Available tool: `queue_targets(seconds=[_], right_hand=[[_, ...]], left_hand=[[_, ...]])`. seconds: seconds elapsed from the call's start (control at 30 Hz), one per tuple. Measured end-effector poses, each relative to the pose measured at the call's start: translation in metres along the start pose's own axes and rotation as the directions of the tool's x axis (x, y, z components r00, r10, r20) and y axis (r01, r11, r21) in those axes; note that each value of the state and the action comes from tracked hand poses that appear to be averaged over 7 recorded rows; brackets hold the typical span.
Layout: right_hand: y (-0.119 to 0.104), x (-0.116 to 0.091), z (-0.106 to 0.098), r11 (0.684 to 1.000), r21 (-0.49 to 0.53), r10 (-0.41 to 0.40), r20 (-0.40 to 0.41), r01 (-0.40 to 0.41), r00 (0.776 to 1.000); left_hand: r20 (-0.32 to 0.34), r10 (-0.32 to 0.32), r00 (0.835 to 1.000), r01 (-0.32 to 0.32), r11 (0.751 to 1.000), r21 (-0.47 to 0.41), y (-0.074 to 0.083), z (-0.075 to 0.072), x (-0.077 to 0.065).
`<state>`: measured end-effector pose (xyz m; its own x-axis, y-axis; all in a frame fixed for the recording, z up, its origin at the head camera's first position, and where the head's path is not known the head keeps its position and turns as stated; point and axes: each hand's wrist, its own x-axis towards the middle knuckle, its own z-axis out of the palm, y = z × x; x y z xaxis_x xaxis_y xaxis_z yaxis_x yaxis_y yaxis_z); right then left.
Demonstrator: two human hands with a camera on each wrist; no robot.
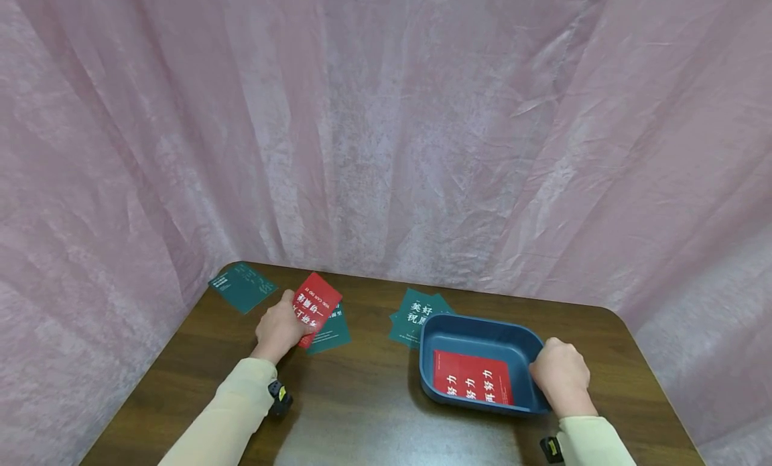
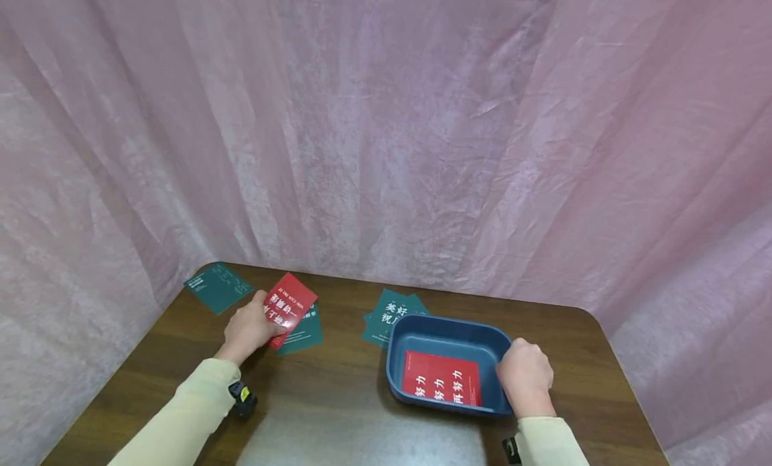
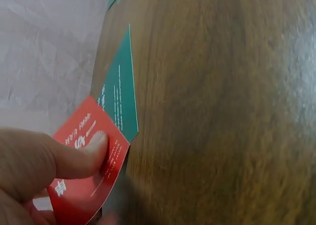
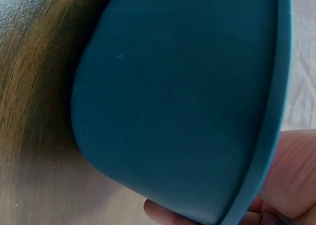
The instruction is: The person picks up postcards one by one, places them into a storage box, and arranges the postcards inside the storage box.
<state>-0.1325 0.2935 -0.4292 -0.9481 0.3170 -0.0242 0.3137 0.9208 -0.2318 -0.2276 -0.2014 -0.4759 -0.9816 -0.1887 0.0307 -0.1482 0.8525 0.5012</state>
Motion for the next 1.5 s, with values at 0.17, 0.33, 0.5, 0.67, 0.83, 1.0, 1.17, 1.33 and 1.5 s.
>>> queue_targets(seconds=[0.17, 0.33, 0.5, 0.67, 0.83, 1.0, 1.17, 1.33, 1.5], right_hand=[[0.001, -0.001, 0.001, 1.000, 0.005, 0.004, 0.015, -0.004, 1.000], [0.001, -0.001, -0.001, 1.000, 0.009, 0.003, 0.014, -0.004, 1.000], [0.000, 0.000, -0.002, 1.000, 0.005, 0.000, 0.011, 0.000, 1.000], [-0.001, -0.001, -0.003, 1.000, 0.003, 0.004, 0.019, -0.004, 1.000], [-0.001, -0.001, -0.004, 1.000, 0.002, 0.006, 0.021, -0.006, 1.000], [0.000, 0.000, -0.003, 1.000, -0.001, 0.008, 0.022, -0.008, 1.000], [0.000, 0.001, -0.003, 1.000, -0.003, 0.003, 0.014, -0.003, 1.000], [0.000, 0.001, -0.003, 1.000, 0.001, -0.001, 0.015, 0.001, 1.000], [0.001, 0.000, -0.003, 1.000, 0.004, -0.004, 0.016, 0.004, 1.000]], left_hand=[[0.014, 0.078, 0.997, -0.077, 0.996, -0.055, 0.003, -0.001, -0.002], [0.042, 0.106, 0.994, -0.099, 0.986, -0.133, 0.013, -0.007, -0.004], [0.001, 0.154, 0.988, -0.151, 0.970, -0.189, 0.025, -0.011, -0.008], [-0.082, 0.177, 0.981, -0.193, 0.943, -0.272, 0.039, -0.016, -0.013], [-0.174, 0.162, 0.971, -0.214, 0.914, -0.345, 0.049, -0.021, -0.016], [-0.280, 0.172, 0.945, -0.272, 0.886, -0.375, 0.055, -0.026, -0.018], [-0.359, 0.173, 0.917, -0.313, 0.869, -0.382, 0.060, -0.028, -0.018], [-0.384, 0.179, 0.906, -0.331, 0.865, -0.377, 0.068, -0.031, -0.018], [-0.397, 0.165, 0.903, -0.340, 0.840, -0.424, 0.077, -0.034, -0.019]])
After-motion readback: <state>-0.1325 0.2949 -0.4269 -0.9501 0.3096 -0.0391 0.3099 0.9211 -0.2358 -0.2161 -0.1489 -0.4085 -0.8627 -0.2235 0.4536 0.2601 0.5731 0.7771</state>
